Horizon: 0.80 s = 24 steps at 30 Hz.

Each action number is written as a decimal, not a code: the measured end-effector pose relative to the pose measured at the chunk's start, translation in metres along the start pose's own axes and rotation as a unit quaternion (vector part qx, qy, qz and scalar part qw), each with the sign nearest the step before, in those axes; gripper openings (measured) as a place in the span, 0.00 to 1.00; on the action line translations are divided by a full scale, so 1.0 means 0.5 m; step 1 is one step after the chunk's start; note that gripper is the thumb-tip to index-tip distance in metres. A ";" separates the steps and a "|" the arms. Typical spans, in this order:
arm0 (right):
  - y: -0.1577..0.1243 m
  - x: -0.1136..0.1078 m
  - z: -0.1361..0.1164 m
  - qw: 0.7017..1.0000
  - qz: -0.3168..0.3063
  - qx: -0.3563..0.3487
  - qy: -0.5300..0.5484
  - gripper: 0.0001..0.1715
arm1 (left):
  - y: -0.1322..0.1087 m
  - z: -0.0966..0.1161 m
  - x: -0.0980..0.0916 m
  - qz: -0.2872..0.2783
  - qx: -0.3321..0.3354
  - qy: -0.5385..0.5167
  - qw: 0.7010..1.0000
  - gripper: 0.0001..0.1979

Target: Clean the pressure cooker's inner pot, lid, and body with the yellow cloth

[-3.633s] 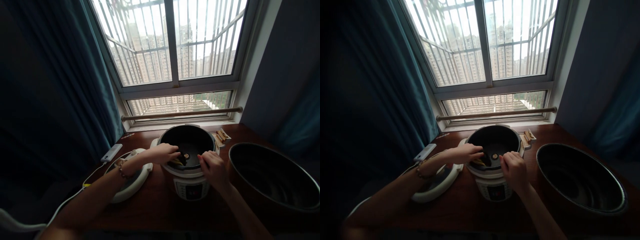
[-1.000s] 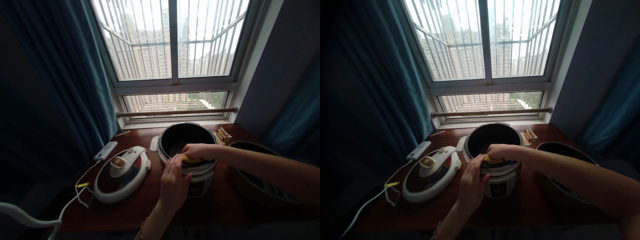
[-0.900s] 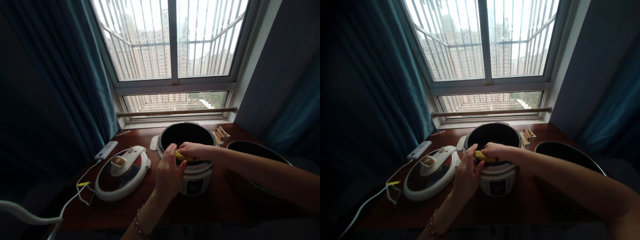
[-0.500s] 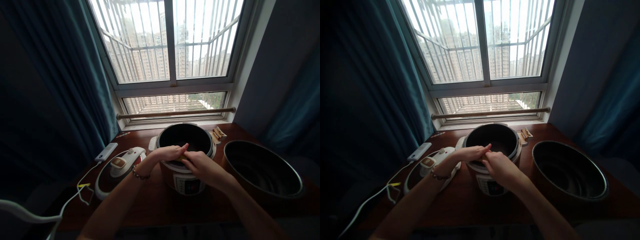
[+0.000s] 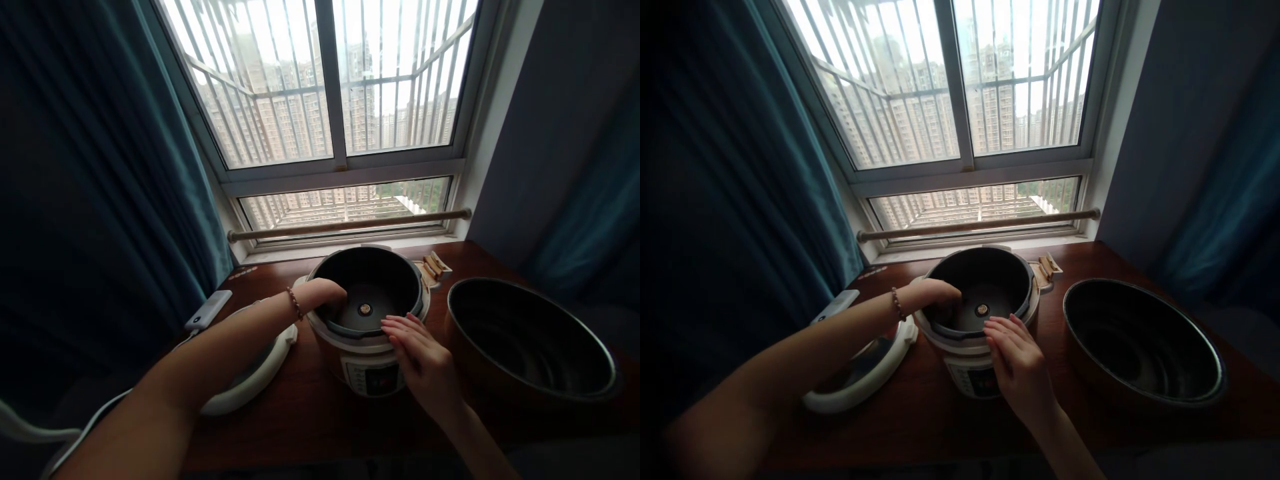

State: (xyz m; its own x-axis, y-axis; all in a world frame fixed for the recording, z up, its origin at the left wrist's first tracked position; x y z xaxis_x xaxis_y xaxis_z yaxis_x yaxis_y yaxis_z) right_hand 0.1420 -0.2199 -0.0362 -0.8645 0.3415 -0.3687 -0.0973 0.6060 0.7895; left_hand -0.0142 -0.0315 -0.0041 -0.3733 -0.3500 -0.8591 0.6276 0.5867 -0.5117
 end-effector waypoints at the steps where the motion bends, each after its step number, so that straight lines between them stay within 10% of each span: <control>1: 0.000 0.000 0.001 1.000 0.000 -0.001 0.002 0.17 | 0.013 -0.010 -0.004 0.006 -0.004 0.042 0.999 0.07; 14: -0.008 0.007 0.010 1.000 0.018 0.001 0.010 0.18 | 0.107 -0.008 -0.051 0.250 0.083 0.189 0.946 0.20; 24: -0.007 0.007 0.004 1.000 0.022 0.007 0.015 0.18 | 0.121 -0.049 -0.017 0.060 0.020 -0.036 0.997 0.17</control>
State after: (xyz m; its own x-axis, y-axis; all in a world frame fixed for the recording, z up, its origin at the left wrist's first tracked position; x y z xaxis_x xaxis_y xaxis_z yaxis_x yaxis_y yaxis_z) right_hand 0.1404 -0.2192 -0.0412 -0.8819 0.3467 -0.3195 -0.0522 0.6018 0.7970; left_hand 0.0101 0.0250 -0.0280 -0.2444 -0.3319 -0.9111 0.6924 0.5981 -0.4036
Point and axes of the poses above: each hand's wrist, its own y-axis towards the middle knuckle, its own x-axis out of the palm, z = x × y, the point moved 1 cm from there along y, towards the middle knuckle, and after that the axes turned 9 degrees about y, right-handed, at the moved point
